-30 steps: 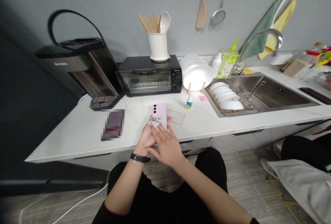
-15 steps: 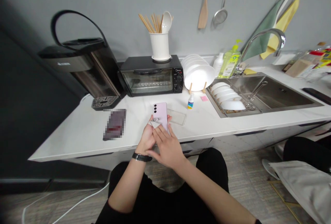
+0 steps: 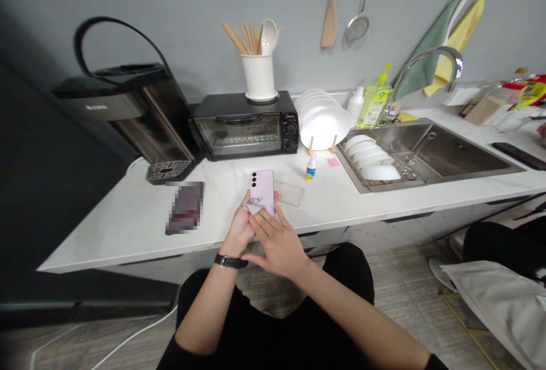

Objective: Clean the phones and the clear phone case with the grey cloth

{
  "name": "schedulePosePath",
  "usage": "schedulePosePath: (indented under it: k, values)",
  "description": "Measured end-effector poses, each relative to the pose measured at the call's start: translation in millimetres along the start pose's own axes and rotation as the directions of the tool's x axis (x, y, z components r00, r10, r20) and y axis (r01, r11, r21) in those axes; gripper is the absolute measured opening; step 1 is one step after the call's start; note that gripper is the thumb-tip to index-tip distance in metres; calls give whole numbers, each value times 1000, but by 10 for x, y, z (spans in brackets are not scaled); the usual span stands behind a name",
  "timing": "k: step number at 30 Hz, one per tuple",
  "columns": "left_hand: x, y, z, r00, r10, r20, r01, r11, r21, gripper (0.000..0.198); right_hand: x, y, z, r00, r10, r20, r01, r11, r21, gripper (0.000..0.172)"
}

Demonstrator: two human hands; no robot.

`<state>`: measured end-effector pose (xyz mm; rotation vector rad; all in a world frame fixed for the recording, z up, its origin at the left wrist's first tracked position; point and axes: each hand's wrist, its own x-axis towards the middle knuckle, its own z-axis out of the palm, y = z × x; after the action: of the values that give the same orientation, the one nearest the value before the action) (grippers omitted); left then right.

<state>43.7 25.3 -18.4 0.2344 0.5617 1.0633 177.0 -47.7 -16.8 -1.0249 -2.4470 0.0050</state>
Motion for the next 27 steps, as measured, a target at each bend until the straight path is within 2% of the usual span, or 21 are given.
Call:
schedulePosePath:
  k: [2, 6, 9, 12, 14, 16, 18, 20, 23, 25, 27]
  values:
    - [15, -19, -2, 1000, 10, -18, -10, 1000, 2, 56, 33, 77, -37, 999, 50, -12, -50, 999, -20, 81]
    - [28, -34, -34, 998, 50, -24, -50, 999, 11, 45, 327, 252, -82, 977, 193, -96, -199, 978, -64, 79]
    - [6, -6, -77, 999, 41, -27, -41, 999, 1, 49, 371, 153, -19, 987, 131, -92, -135, 990, -37, 84]
    - [-11, 16, -91, 1000, -2, -2, 2, 1000, 9, 57, 206, 17, 42, 998, 13, -57, -13, 1000, 6, 88]
    - [-2, 14, -66, 1000, -9, 28, 8, 999, 31, 56, 127, 49, 21, 999, 6, -52, -5, 1000, 11, 86]
    - [17, 0, -26, 1000, 13, 17, -13, 999, 53, 51, 160, 193, -42, 995, 74, -73, -75, 997, -10, 83]
    - [29, -16, 5, 999, 37, -20, -35, 997, 75, 44, 288, 369, -108, 979, 168, -114, -174, 984, -43, 82]
    - [31, -25, 6, 998, 48, -34, -45, 995, 93, 40, 425, 471, -140, 969, 205, -141, -215, 975, -63, 82]
    - [33, -22, -51, 996, 78, -54, -73, 994, 76, 40, 454, 387, -104, 986, 124, -114, -131, 990, -49, 82]
    - [46, -15, -99, 996, 63, -64, -59, 996, 67, 43, 332, 250, -53, 997, 28, -73, -29, 999, -20, 84]
    - [61, -11, -122, 999, 18, -26, -16, 996, 83, 49, 176, 164, -26, 998, -55, -38, 56, 998, 5, 84]
